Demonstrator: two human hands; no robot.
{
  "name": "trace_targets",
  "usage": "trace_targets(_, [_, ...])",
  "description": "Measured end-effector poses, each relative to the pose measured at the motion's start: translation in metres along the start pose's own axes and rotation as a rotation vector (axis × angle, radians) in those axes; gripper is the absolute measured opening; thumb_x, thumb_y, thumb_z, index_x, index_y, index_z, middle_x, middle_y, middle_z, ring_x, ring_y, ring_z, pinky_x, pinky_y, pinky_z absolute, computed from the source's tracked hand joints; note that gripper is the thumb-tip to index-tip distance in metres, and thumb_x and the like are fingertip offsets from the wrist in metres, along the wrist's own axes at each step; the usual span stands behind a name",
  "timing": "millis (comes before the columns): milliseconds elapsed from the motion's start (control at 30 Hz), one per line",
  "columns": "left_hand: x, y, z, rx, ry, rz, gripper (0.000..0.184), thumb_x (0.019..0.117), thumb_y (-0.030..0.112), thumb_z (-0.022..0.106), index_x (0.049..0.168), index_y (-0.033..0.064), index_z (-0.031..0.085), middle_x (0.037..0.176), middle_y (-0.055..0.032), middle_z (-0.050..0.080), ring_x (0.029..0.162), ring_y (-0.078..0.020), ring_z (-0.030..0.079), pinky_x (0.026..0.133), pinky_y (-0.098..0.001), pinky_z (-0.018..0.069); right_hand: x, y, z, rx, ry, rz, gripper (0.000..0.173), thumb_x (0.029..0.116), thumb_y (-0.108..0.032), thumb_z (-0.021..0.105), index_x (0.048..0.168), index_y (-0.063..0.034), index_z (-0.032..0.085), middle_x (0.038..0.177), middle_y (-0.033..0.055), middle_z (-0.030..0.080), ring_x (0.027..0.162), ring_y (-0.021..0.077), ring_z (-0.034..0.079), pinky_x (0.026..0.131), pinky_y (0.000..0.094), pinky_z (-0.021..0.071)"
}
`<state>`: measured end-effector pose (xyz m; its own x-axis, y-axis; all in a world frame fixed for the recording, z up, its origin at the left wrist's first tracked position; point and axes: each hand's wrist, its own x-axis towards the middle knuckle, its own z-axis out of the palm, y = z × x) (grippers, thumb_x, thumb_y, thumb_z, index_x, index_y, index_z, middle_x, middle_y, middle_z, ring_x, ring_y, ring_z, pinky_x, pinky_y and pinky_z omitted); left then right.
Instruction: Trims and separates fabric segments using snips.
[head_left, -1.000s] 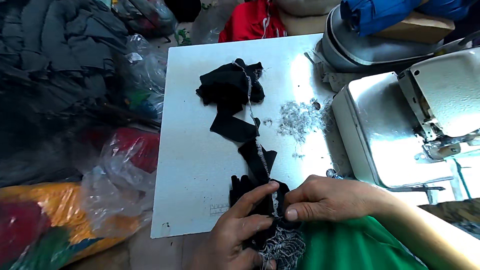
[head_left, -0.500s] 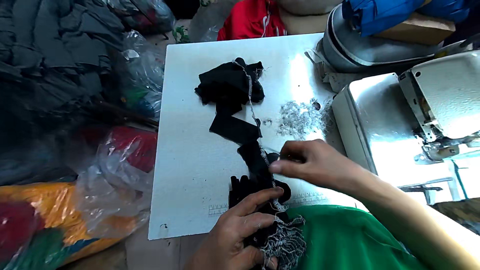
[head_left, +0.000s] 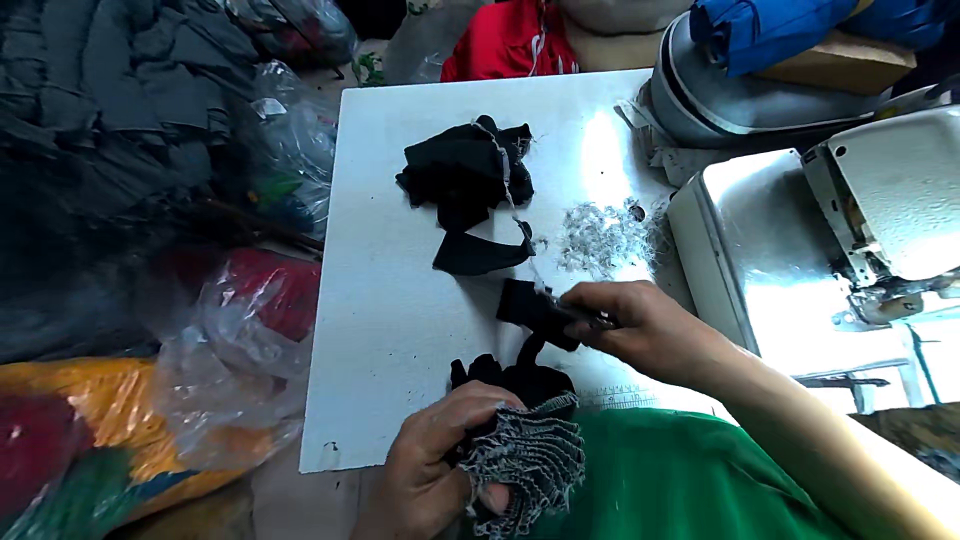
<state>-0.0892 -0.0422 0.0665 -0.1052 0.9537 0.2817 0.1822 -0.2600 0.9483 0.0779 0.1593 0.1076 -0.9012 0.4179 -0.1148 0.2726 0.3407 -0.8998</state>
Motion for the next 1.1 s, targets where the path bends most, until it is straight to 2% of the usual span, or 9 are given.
trace_targets(133, [0.011,0.003,0.000,-0.094,-0.012,-0.003,0.037,0.0990,0.051,0.057,0.125,0.0264,0.066,0.118,0.0184,0.068,0.109,0.0084,0.061,0.092,-0.0104,0.0501,-0.018,0.005,0.007,0.173,-0.094,0.042,0.015,0.0975,-0.007,0.061,0.108,-0.0032,0.072,0.077,-0.0025,0.064,0.061,-0.0047,0.052,0.055,0.0109,0.0437])
trace_targets(267, [0.017,-0.002,0.012,-0.112,0.016,-0.058,0.037,0.0977,0.051,0.060,0.126,0.0271,0.067,0.115,0.0201,0.067,0.104,0.0107,0.061,0.089,-0.0096,0.0509,-0.030,0.003,0.009,0.235,-0.143,0.030,0.025,0.0957,-0.004,0.059,0.116,-0.0033,0.073,0.090,-0.0010,0.070,0.072,-0.0076,0.057,0.065,0.0094,0.0472])
trace_targets(367, [0.017,-0.005,0.018,-0.178,0.054,-0.103,0.038,0.0946,0.046,0.065,0.130,0.0319,0.064,0.118,0.0226,0.067,0.105,0.0111,0.062,0.090,-0.0096,0.0518,-0.033,-0.001,0.008,0.216,-0.151,-0.027,0.031,0.0942,0.001,0.058,0.122,-0.0020,0.071,0.099,0.0033,0.072,0.079,-0.0055,0.060,0.073,0.0109,0.0490])
trace_targets(500, [0.014,-0.006,0.021,-0.231,0.121,-0.197,0.046,0.0870,0.046,0.074,0.130,0.0360,0.061,0.121,0.0223,0.064,0.105,0.0093,0.063,0.088,-0.0107,0.0535,-0.034,0.001,0.010,0.125,-0.137,-0.155,0.034,0.0910,0.003,0.058,0.122,-0.0017,0.072,0.097,0.0069,0.073,0.077,0.0010,0.061,0.072,0.0146,0.0498])
trace_targets(700, [0.008,-0.012,0.011,-0.203,-0.028,-0.209,0.049,0.0888,0.053,0.070,0.134,0.0347,0.065,0.150,0.0198,0.049,0.130,0.0034,0.052,0.103,-0.0169,0.0485,-0.031,0.002,0.011,0.092,-0.220,-0.208,0.036,0.0909,0.005,0.058,0.124,-0.0016,0.071,0.102,0.0105,0.073,0.091,0.0084,0.066,0.082,0.0206,0.0521])
trace_targets(800, [0.008,-0.015,0.009,-0.259,-0.081,-0.200,0.049,0.0912,0.051,0.068,0.137,0.0326,0.063,0.141,0.0175,0.059,0.125,0.0024,0.057,0.102,-0.0183,0.0500,-0.030,0.003,0.010,0.091,-0.232,-0.231,0.036,0.0906,0.005,0.058,0.123,-0.0016,0.072,0.104,0.0110,0.073,0.092,0.0093,0.067,0.082,0.0213,0.0524])
trace_targets(900, [0.009,-0.012,0.013,-0.225,-0.035,-0.198,0.038,0.0919,0.051,0.066,0.124,0.0319,0.069,0.117,0.0224,0.070,0.105,0.0106,0.063,0.089,-0.0117,0.0537,-0.031,0.003,0.004,0.120,-0.186,-0.162,0.029,0.0945,-0.002,0.059,0.121,-0.0043,0.071,0.091,0.0039,0.071,0.078,-0.0001,0.062,0.072,0.0142,0.0498])
trace_targets(1000, [0.012,-0.011,0.018,-0.201,0.040,-0.187,0.035,0.0912,0.049,0.068,0.123,0.0329,0.069,0.114,0.0241,0.069,0.102,0.0121,0.063,0.087,-0.0099,0.0532,-0.034,0.008,-0.007,0.062,-0.087,-0.078,0.024,0.0946,-0.007,0.063,0.117,-0.0070,0.070,0.073,-0.0026,0.062,0.062,-0.0039,0.053,0.058,0.0112,0.0441])
trace_targets(1100, [0.014,-0.011,0.021,-0.200,0.097,-0.194,0.036,0.0905,0.049,0.068,0.123,0.0335,0.070,0.114,0.0237,0.070,0.102,0.0112,0.064,0.086,-0.0101,0.0539,-0.043,0.015,-0.018,-0.034,0.045,-0.005,0.024,0.0936,-0.006,0.063,0.117,-0.0092,0.070,0.074,-0.0041,0.063,0.059,-0.0016,0.054,0.053,0.0147,0.0461])
